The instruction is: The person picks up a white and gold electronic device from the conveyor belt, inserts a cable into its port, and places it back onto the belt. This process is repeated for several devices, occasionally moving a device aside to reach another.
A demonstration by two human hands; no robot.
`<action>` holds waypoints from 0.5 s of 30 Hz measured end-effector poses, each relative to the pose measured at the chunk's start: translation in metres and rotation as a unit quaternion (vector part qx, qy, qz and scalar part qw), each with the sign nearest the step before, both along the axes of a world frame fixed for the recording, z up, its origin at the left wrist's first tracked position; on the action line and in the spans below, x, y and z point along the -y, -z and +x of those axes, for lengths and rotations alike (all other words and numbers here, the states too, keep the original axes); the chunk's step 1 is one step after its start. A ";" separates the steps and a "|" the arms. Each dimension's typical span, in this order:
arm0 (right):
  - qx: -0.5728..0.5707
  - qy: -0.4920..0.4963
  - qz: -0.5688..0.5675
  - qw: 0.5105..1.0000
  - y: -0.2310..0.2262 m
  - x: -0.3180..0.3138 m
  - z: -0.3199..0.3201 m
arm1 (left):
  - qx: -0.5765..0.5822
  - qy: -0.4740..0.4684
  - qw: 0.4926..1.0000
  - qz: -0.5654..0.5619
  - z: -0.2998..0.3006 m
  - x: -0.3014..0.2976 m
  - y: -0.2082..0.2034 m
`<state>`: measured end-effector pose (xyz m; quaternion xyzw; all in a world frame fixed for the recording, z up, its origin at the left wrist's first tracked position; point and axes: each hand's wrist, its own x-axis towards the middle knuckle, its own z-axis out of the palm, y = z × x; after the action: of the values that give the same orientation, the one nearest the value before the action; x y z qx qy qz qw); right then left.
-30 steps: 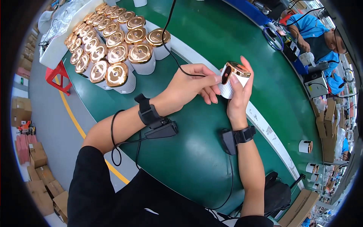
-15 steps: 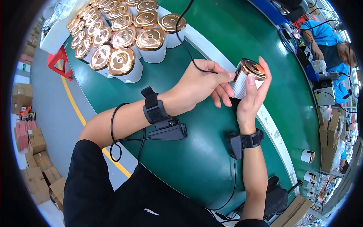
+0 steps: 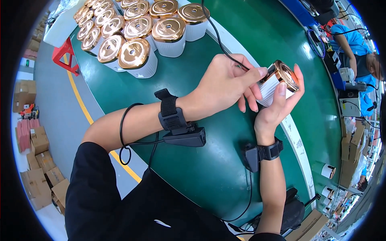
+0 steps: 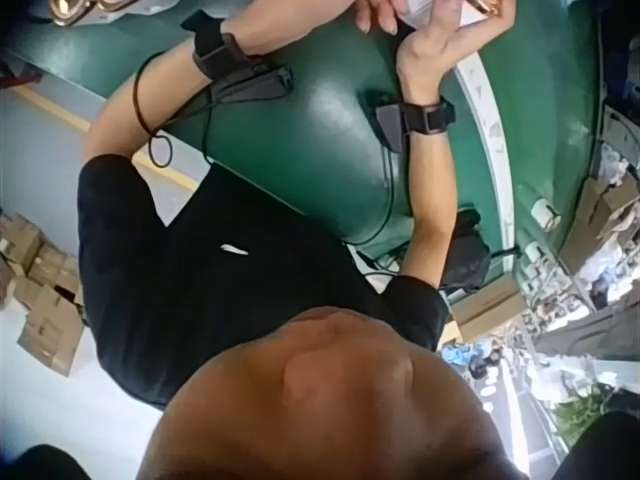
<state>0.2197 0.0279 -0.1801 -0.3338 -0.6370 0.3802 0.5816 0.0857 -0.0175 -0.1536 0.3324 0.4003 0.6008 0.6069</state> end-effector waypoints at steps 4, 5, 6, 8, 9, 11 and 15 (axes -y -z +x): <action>-0.009 0.014 -0.045 0.999 0.001 -0.002 0.005 | -0.049 0.015 0.999 0.019 0.001 -0.001 0.003; -0.008 0.015 -0.045 0.999 0.001 -0.002 0.006 | -0.021 0.029 0.999 0.025 0.001 -0.001 0.002; -0.028 0.016 -0.047 0.998 0.001 -0.003 0.007 | 0.008 0.042 0.999 0.030 0.001 -0.002 0.001; -0.067 0.016 -0.052 0.996 0.001 -0.004 0.008 | 0.037 0.056 0.997 0.035 0.001 -0.002 0.002; -0.066 0.018 -0.051 0.996 0.001 -0.005 0.008 | -0.001 0.066 0.997 0.043 0.000 -0.003 0.001; -0.053 0.031 -0.043 0.997 0.002 -0.007 0.009 | -0.078 0.085 0.992 0.058 -0.002 -0.005 0.000; -0.047 0.021 -0.033 0.998 0.009 -0.010 0.011 | -0.091 0.151 0.984 0.037 -0.010 -0.006 -0.005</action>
<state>0.2303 0.0375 -0.1893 -0.3479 -0.5891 0.4035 0.6076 0.0756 -0.0118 -0.1483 0.4643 0.3766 0.4839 0.6391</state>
